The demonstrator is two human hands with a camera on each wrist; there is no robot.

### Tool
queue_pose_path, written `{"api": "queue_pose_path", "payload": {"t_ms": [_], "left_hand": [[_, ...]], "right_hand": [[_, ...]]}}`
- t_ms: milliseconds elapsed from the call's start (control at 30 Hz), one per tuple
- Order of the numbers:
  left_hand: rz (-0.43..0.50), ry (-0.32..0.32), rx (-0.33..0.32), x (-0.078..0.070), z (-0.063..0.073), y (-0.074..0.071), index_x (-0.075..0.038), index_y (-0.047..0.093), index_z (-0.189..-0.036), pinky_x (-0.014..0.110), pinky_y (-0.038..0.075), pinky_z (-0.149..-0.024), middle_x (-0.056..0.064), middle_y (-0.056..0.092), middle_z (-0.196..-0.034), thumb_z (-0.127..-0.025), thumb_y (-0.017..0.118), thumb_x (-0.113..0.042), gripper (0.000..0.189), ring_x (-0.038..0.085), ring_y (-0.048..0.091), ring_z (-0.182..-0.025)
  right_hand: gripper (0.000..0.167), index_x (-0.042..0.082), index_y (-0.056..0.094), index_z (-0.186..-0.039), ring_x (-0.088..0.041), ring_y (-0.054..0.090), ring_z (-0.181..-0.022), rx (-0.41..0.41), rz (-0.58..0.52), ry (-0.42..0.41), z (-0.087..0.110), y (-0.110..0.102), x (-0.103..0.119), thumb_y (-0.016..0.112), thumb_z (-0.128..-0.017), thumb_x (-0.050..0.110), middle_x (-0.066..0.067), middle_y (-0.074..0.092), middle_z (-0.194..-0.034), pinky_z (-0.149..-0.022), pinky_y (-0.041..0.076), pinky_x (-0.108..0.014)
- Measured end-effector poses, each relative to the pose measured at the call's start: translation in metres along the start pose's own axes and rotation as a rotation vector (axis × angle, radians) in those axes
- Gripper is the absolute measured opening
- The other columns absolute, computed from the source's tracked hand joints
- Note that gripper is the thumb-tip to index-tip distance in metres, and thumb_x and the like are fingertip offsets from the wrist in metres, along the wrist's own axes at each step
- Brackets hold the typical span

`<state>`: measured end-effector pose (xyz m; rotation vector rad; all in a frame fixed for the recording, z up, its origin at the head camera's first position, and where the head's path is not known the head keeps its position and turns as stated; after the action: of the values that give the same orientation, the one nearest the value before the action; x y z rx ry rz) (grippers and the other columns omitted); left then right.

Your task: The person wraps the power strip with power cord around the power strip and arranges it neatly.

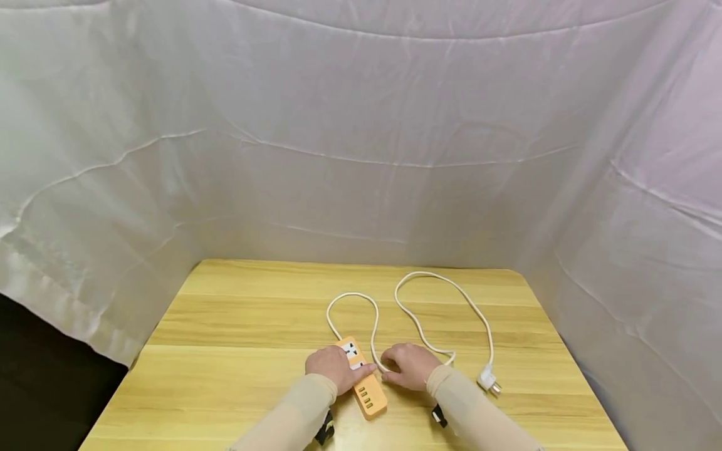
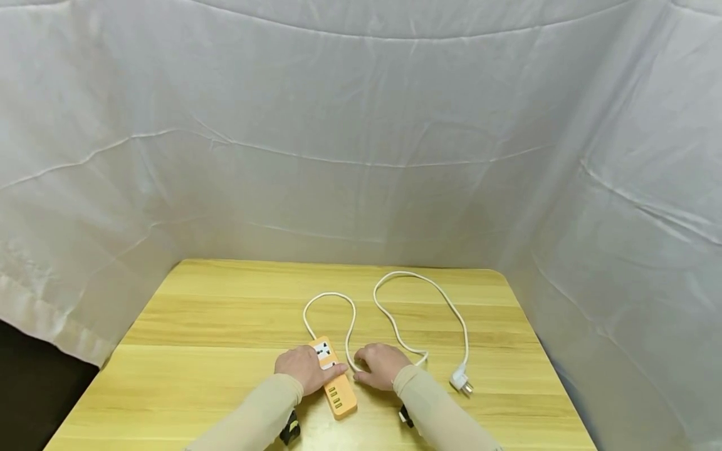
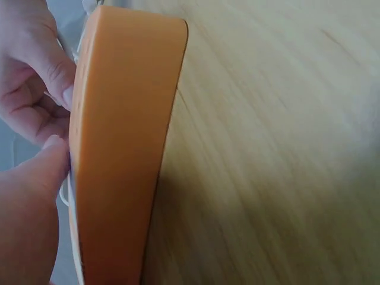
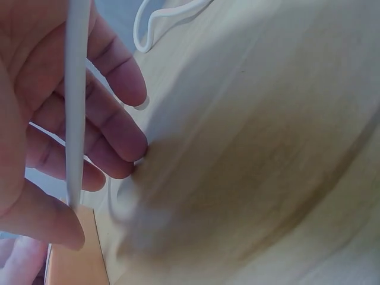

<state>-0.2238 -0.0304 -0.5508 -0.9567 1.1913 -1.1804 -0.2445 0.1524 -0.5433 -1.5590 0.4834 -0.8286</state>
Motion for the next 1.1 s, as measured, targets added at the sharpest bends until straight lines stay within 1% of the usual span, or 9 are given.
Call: {"api": "queue_pose_path", "payload": {"t_ms": [100,167,400,533,700,767,933,1000,1100], "left_hand": [[0.010,-0.015,0.019,0.002,-0.002,-0.001,-0.010,0.052,-0.068,0.030,0.039,-0.046,0.003,0.047,-0.058,-0.071,0.039,-0.089,0.080,0.016,0.045,-0.048],[0.026,-0.021,0.037,0.002,-0.003,-0.002,-0.009,0.054,-0.069,0.030,0.039,-0.046,0.003,0.048,-0.059,-0.071,0.041,-0.088,0.080,0.016,0.046,-0.049],[0.096,-0.015,0.092,0.006,-0.005,-0.009,-0.008,0.059,-0.080,0.031,0.041,-0.049,0.002,0.051,-0.066,-0.072,0.051,-0.083,0.075,0.017,0.048,-0.055],[0.123,-0.001,0.105,0.010,-0.006,-0.014,-0.009,0.057,-0.076,0.031,0.041,-0.049,0.002,0.051,-0.065,-0.073,0.057,-0.077,0.067,0.016,0.048,-0.055],[0.174,0.018,0.095,0.021,-0.007,-0.020,-0.011,0.054,-0.069,0.031,0.040,-0.048,0.001,0.052,-0.062,-0.074,0.065,-0.064,0.054,0.016,0.048,-0.053],[0.198,0.019,0.081,0.026,-0.008,-0.019,-0.012,0.054,-0.067,0.030,0.040,-0.046,0.000,0.052,-0.060,-0.074,0.067,-0.056,0.047,0.016,0.048,-0.051],[0.300,-0.002,0.006,0.040,-0.008,-0.020,-0.006,0.055,-0.082,0.031,0.039,-0.046,0.002,0.050,-0.064,-0.073,0.071,-0.035,0.035,0.018,0.048,-0.053],[0.328,-0.013,-0.040,0.045,-0.008,-0.020,-0.002,0.054,-0.091,0.032,0.041,-0.047,0.003,0.050,-0.069,-0.073,0.072,-0.029,0.037,0.019,0.049,-0.056],[0.332,-0.028,-0.101,0.052,-0.007,-0.018,0.002,0.056,-0.101,0.034,0.044,-0.051,0.004,0.053,-0.075,-0.074,0.073,-0.028,0.044,0.020,0.051,-0.061]], "right_hand": [[0.026,0.017,0.071,-0.099,-0.005,0.058,-0.079,-0.003,0.016,-0.004,0.000,-0.001,0.000,0.073,-0.083,0.037,0.008,0.066,-0.090,-0.073,0.051,-0.029],[0.024,0.017,0.071,-0.098,-0.004,0.056,-0.076,-0.003,0.015,-0.007,0.001,-0.001,0.000,0.073,-0.083,0.037,0.009,0.065,-0.087,-0.072,0.050,-0.028],[0.020,0.018,0.070,-0.095,-0.002,0.048,-0.070,-0.012,0.016,-0.022,0.000,-0.002,-0.001,0.072,-0.084,0.035,0.013,0.058,-0.079,-0.065,0.046,-0.025],[0.020,0.017,0.070,-0.096,-0.002,0.051,-0.071,-0.017,0.024,-0.029,0.001,-0.002,0.000,0.072,-0.085,0.034,0.011,0.060,-0.082,-0.067,0.048,-0.026],[0.019,0.017,0.070,-0.097,-0.007,0.060,-0.080,-0.037,0.050,-0.042,0.004,-0.003,0.001,0.071,-0.086,0.032,0.008,0.065,-0.089,-0.073,0.051,-0.028],[0.019,0.017,0.070,-0.097,-0.009,0.062,-0.082,-0.047,0.059,-0.041,0.005,-0.003,0.001,0.071,-0.086,0.031,0.007,0.066,-0.091,-0.075,0.052,-0.030],[0.016,0.016,0.070,-0.095,-0.009,0.062,-0.082,-0.074,0.067,-0.032,0.006,-0.005,-0.001,0.071,-0.086,0.029,0.007,0.066,-0.089,-0.075,0.052,-0.030],[0.015,0.016,0.070,-0.094,-0.008,0.061,-0.079,-0.087,0.069,-0.031,0.006,-0.006,-0.001,0.071,-0.085,0.028,0.008,0.066,-0.087,-0.073,0.051,-0.030],[0.013,0.016,0.069,-0.092,-0.006,0.058,-0.074,-0.106,0.076,-0.025,0.007,-0.007,-0.002,0.072,-0.085,0.027,0.009,0.064,-0.082,-0.068,0.050,-0.028]]}}
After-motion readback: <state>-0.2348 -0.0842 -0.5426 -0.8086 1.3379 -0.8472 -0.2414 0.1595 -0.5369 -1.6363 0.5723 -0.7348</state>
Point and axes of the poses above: each hand's wrist, its own z-axis away from the middle knuckle, its own y-axis out of the palm, x = y × z, the point moved 4 cm from there along -z, towards the middle knuckle
